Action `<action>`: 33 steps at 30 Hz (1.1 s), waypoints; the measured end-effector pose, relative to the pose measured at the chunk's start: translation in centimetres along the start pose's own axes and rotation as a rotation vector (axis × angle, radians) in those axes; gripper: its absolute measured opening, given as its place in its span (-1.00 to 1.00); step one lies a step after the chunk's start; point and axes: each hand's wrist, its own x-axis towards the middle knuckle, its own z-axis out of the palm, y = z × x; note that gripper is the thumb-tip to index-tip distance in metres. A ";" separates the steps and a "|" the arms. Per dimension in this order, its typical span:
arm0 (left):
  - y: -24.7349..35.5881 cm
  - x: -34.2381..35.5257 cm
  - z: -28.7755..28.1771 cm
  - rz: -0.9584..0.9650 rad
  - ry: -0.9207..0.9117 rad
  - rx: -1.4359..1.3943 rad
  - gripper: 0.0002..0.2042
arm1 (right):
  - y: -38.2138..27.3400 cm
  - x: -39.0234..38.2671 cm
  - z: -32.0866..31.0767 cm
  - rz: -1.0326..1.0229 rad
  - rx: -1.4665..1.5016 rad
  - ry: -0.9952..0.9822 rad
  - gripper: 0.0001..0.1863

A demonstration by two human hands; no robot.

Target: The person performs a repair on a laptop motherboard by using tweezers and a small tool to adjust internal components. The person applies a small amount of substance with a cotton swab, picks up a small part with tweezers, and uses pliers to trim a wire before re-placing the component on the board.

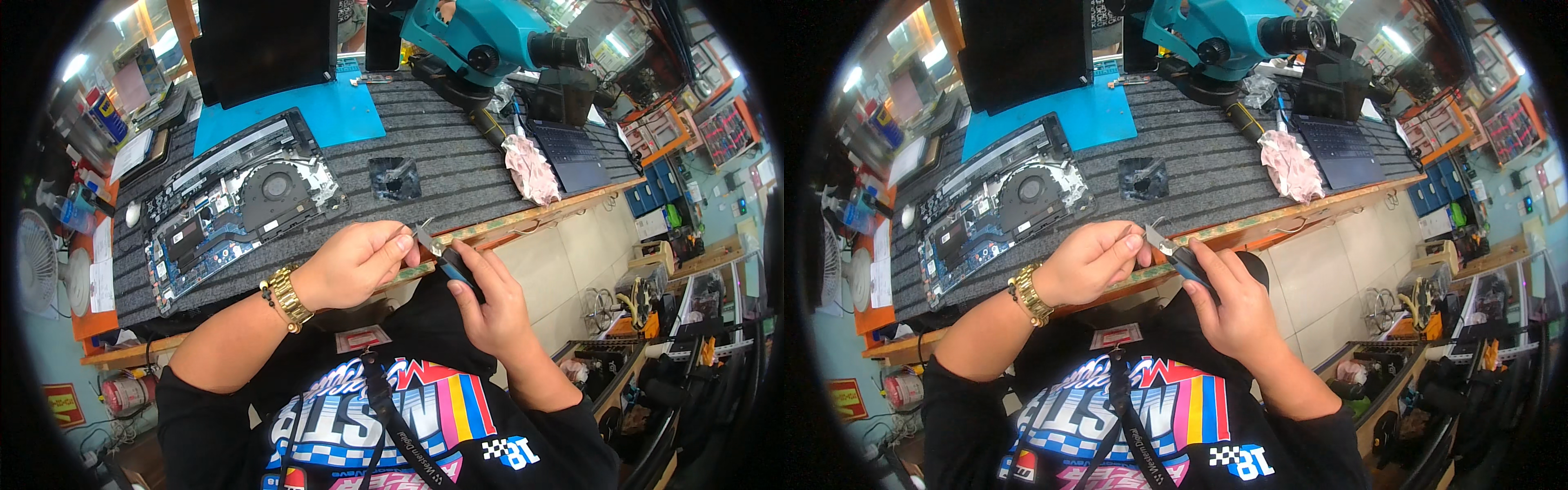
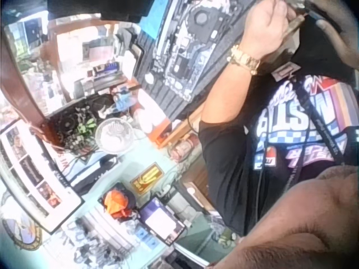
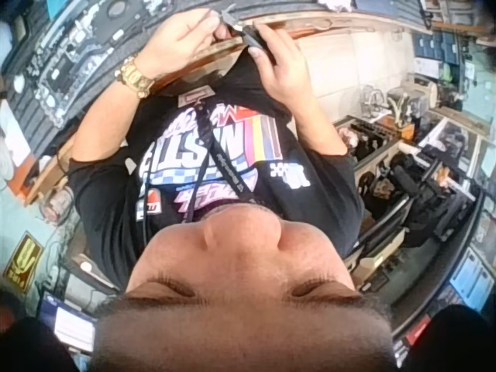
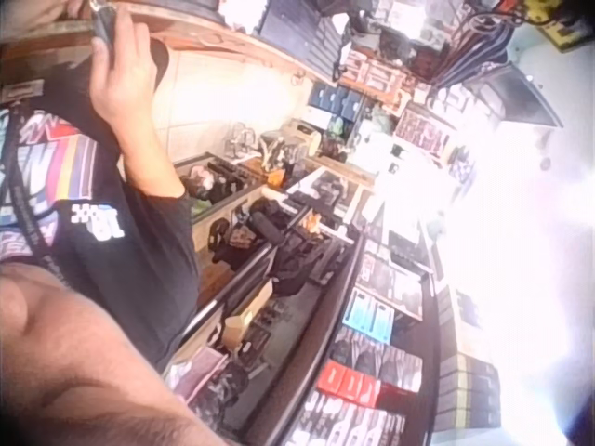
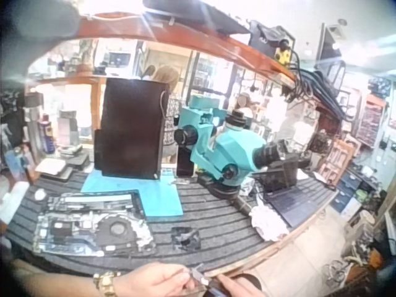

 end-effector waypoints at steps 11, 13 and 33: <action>0.2 0.1 -0.1 -0.018 -0.001 0.040 -0.67 | 0.4 0.3 -1.3 -0.043 -0.057 0.043 -0.46; -0.5 0.3 0.3 0.140 0.138 0.241 -0.72 | 0.3 0.1 -1.2 -0.034 -0.047 0.036 -0.46; -0.5 -0.1 0.8 0.421 0.238 0.720 -0.85 | 2.1 -0.4 -2.3 0.254 -0.350 0.052 -0.53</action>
